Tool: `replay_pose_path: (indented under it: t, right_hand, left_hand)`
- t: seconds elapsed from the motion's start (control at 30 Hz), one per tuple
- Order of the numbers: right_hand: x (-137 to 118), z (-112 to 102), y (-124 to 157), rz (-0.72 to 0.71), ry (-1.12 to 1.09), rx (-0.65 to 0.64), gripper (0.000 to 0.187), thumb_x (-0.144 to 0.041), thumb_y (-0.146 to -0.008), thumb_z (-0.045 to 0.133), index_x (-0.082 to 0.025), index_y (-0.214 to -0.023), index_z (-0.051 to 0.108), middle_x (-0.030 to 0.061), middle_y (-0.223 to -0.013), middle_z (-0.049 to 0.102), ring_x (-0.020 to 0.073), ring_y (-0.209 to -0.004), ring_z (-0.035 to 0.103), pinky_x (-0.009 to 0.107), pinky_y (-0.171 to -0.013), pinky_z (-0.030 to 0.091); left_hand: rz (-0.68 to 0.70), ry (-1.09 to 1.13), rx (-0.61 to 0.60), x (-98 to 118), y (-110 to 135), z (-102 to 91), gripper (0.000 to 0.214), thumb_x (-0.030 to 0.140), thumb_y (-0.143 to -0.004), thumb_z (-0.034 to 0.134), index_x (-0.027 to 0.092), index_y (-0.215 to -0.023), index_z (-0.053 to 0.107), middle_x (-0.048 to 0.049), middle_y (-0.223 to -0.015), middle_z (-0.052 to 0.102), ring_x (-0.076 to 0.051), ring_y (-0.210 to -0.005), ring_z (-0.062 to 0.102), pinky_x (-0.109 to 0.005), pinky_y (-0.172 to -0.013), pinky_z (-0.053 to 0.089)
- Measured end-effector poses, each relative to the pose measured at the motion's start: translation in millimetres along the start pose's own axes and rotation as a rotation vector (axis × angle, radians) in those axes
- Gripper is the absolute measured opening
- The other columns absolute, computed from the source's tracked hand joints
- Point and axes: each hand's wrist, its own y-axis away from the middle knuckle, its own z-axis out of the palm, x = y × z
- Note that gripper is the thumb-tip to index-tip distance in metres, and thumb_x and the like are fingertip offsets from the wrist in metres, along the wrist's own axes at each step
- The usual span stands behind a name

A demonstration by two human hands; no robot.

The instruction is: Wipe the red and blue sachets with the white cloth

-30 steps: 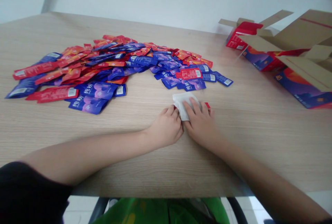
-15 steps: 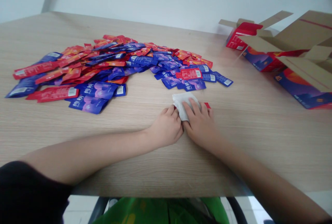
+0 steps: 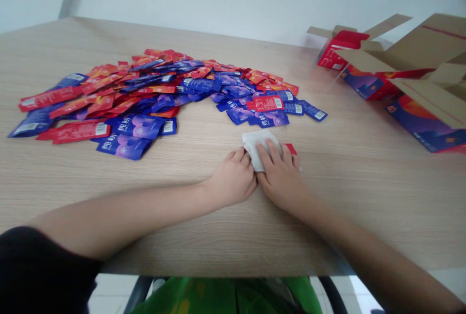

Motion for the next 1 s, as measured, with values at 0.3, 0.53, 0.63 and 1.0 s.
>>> replay_pose_path:
  t: [0.3, 0.53, 0.63, 1.0]
  right_hand:
    - [30, 2, -9, 0.254, -0.010, -0.090, 0.061, -0.037, -0.095, 0.033, -0.012, -0.150, 0.032, 0.0201, -0.156, 0.030, 0.0414, -0.132, 0.037, 0.057, -0.099, 0.037]
    - [1, 3, -2, 0.028, -0.033, -0.017, 0.061, -0.035, -0.092, 0.039, -0.021, -0.150, 0.033, 0.0118, -0.159, 0.028, 0.0403, -0.136, 0.031, 0.057, -0.105, 0.032]
    - [19, 1, -6, 0.089, -0.067, -0.074, 0.061, -0.036, -0.092, 0.037, -0.022, -0.151, 0.031, 0.0126, -0.159, 0.026, 0.0395, -0.137, 0.032, 0.058, -0.105, 0.033]
    - [6, 6, -4, 0.094, -0.038, 0.002, 0.060, -0.035, -0.092, 0.037, -0.019, -0.150, 0.034, 0.0154, -0.157, 0.028, 0.0416, -0.136, 0.030, 0.061, -0.102, 0.032]
  left_hand:
    - [-0.030, -0.016, -0.016, 1, 1, 1.5, 0.055, 0.031, -0.095, 0.037, -0.004, -0.137, 0.048, -0.0244, -0.140, 0.051, -0.036, -0.127, 0.048, -0.046, -0.097, 0.044]
    - [-0.011, -0.008, -0.011, 0, 0, -0.2, 0.044, 0.033, -0.095, 0.038, 0.004, -0.110, 0.068, -0.0208, -0.120, 0.065, -0.037, -0.122, 0.052, -0.045, -0.095, 0.045]
    - [-0.020, -0.019, -0.007, 0, 1, -0.4, 0.049, 0.030, -0.095, 0.037, -0.002, -0.126, 0.058, -0.0234, -0.132, 0.058, -0.036, -0.123, 0.051, -0.045, -0.096, 0.045]
    - [-0.018, -0.063, 0.014, 0, 1, 0.8, 0.050, 0.030, -0.095, 0.036, -0.003, -0.122, 0.061, -0.0244, -0.129, 0.060, -0.036, -0.121, 0.053, -0.044, -0.097, 0.044]
